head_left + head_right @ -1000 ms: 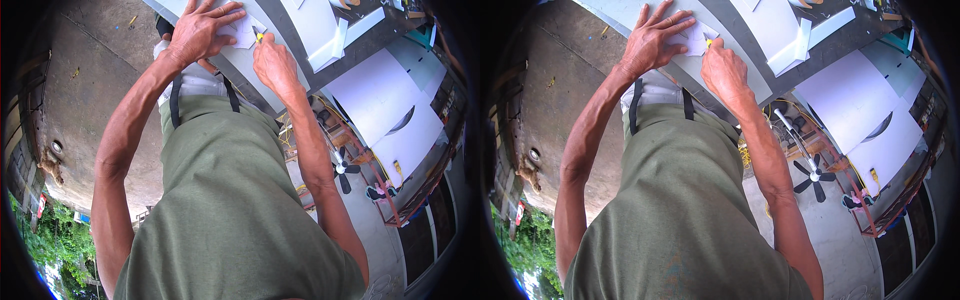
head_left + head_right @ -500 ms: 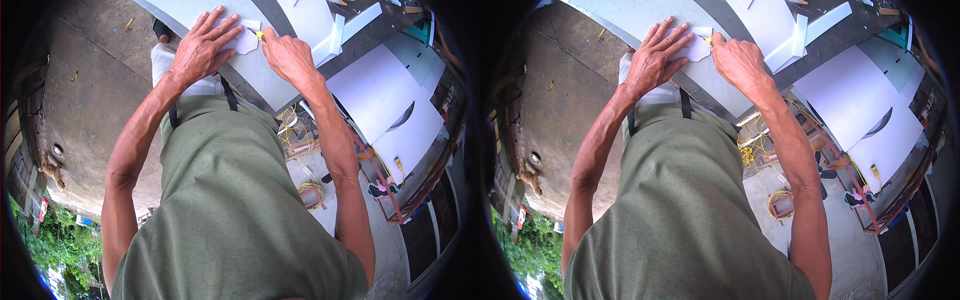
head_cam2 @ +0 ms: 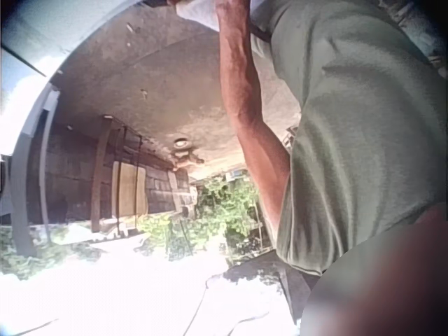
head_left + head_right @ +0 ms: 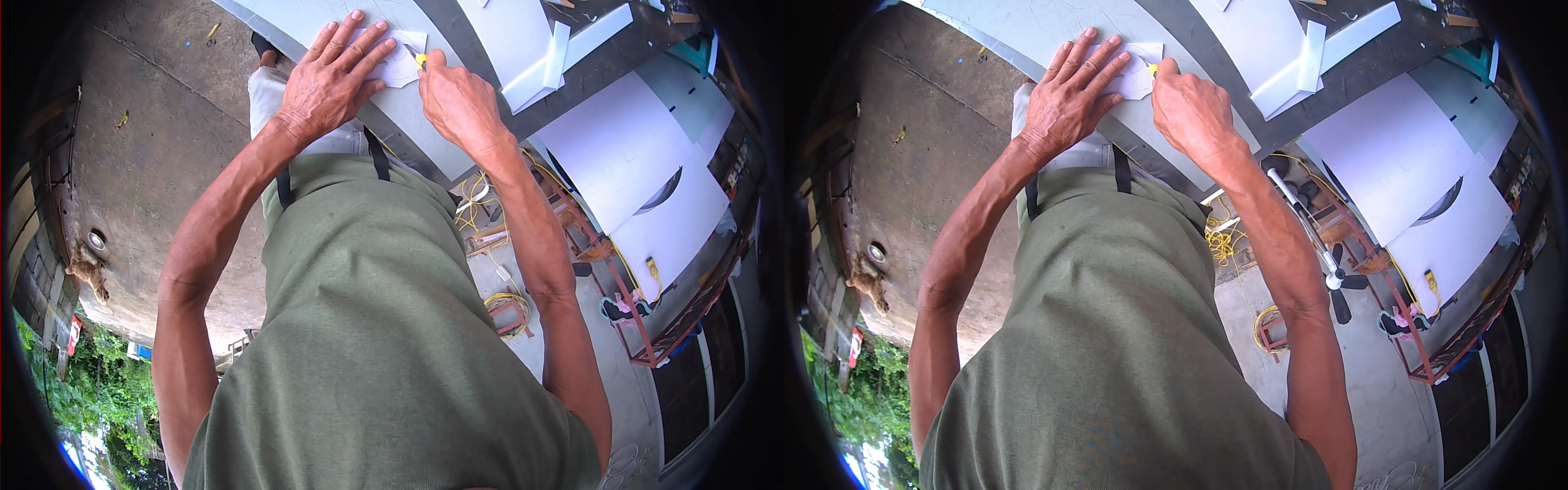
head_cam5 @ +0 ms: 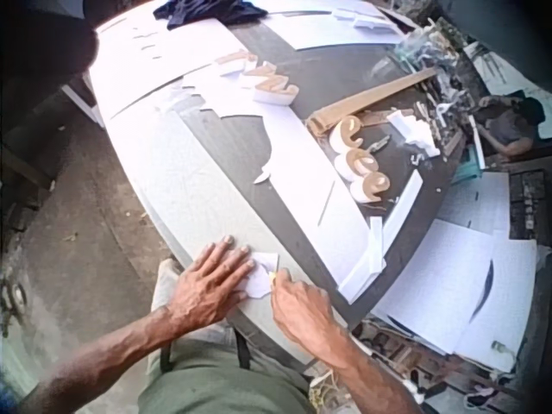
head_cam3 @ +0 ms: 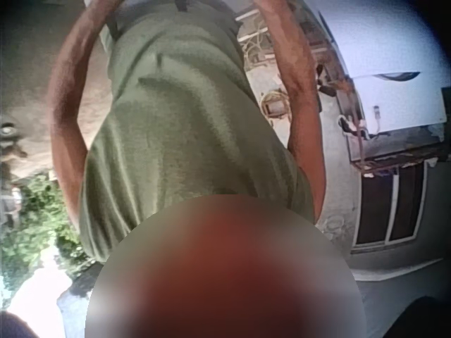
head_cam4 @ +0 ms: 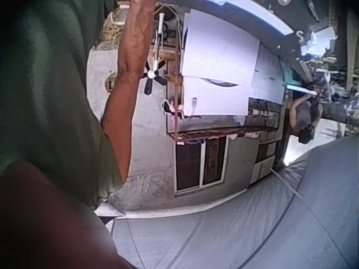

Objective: Cutting a shape out of white material using a utility knife on a workbench.

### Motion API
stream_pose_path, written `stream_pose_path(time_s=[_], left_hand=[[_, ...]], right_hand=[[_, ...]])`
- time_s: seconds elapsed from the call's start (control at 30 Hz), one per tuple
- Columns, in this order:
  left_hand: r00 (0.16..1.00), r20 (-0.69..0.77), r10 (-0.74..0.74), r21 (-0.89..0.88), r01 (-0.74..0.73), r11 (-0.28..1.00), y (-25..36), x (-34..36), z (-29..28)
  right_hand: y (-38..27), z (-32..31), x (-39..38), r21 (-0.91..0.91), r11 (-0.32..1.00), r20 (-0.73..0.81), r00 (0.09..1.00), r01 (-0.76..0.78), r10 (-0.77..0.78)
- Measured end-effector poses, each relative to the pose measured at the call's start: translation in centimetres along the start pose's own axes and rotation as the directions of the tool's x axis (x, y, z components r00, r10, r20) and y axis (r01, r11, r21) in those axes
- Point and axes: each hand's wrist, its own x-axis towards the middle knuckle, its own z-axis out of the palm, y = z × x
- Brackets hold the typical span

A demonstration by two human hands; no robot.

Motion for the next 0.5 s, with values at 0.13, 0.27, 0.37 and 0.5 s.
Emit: stream_pose_path(time_s=[0.13, 0.27, 0.37, 0.5], left_hand=[[1.0, 0.007, -0.008, -0.003, 0.008, 1.0, 0.2, 0.0, 0.1], [1.0, -0.008, -0.012, -0.021, 0.012, 1.0, 0.0, 0.0, 0.2], [1.0, -0.01, -0.012, -0.032, 0.012, 0.999, 0.1, -0.1, 0.2], [1.0, -0.009, -0.009, -0.024, 0.009, 1.0, 0.2, 0.1, 0.1]], right_hand=[[0.0, 0.4, -0.3, 0.011, 1.0, -0.021, 1.0, -0.001, 0.002], [-0.4, 0.4, -0.3, 0.034, 0.999, -0.018, 1.0, -0.019, 0.02], [-0.7, 0.6, -0.5, 0.073, 0.997, -0.029, 0.999, -0.029, 0.032], [-1.2, 0.9, -0.7, 0.111, 0.992, -0.037, 0.997, -0.057, 0.062]])
